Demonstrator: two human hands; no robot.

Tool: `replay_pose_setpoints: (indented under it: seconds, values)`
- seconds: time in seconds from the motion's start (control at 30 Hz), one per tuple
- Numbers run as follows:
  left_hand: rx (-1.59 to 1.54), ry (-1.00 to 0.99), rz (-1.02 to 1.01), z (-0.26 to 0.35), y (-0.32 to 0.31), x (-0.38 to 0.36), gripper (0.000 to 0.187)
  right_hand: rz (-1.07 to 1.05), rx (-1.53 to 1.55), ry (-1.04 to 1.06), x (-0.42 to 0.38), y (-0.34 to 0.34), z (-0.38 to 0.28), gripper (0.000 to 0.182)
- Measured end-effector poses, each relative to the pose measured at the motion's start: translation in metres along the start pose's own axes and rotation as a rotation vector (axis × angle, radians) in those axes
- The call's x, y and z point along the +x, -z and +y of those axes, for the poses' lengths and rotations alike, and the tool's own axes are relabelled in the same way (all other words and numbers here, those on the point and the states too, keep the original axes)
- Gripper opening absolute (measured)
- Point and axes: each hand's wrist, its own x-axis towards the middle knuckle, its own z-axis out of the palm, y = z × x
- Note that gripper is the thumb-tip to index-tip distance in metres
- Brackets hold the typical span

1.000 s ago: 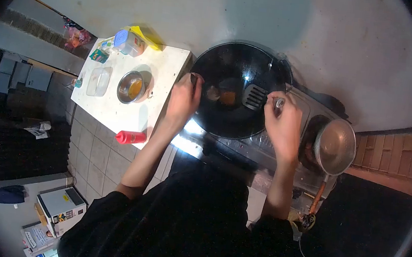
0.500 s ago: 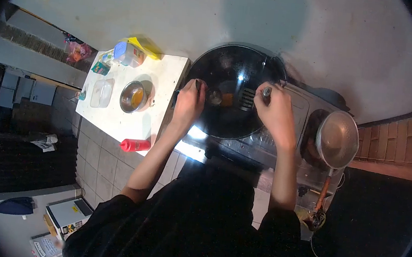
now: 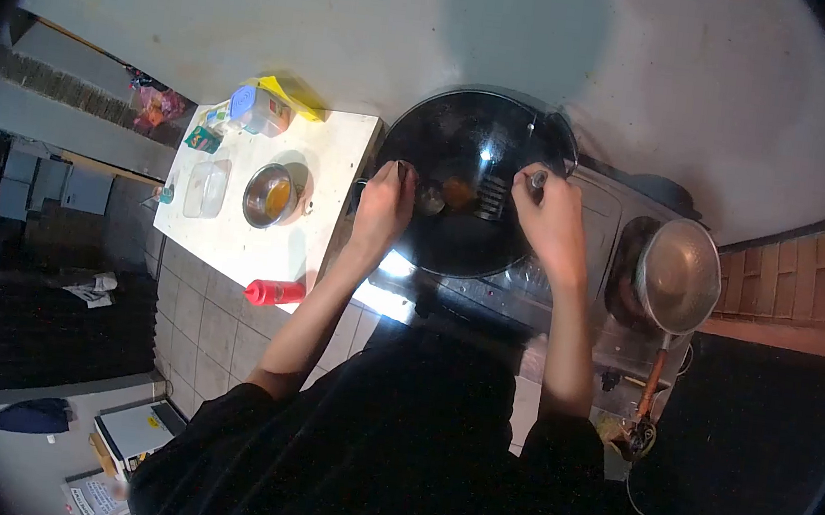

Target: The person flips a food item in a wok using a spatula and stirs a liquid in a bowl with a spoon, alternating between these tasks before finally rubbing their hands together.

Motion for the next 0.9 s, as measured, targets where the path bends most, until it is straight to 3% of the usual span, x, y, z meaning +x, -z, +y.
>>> replay_pose_setpoints:
  seconds: [0.9]
  values:
    - [0.065, 0.142, 0.047, -0.022, 0.016, 0.021, 0.017, 0.082, 0.081, 0.014, 0.023, -0.006, -0.004, 0.015]
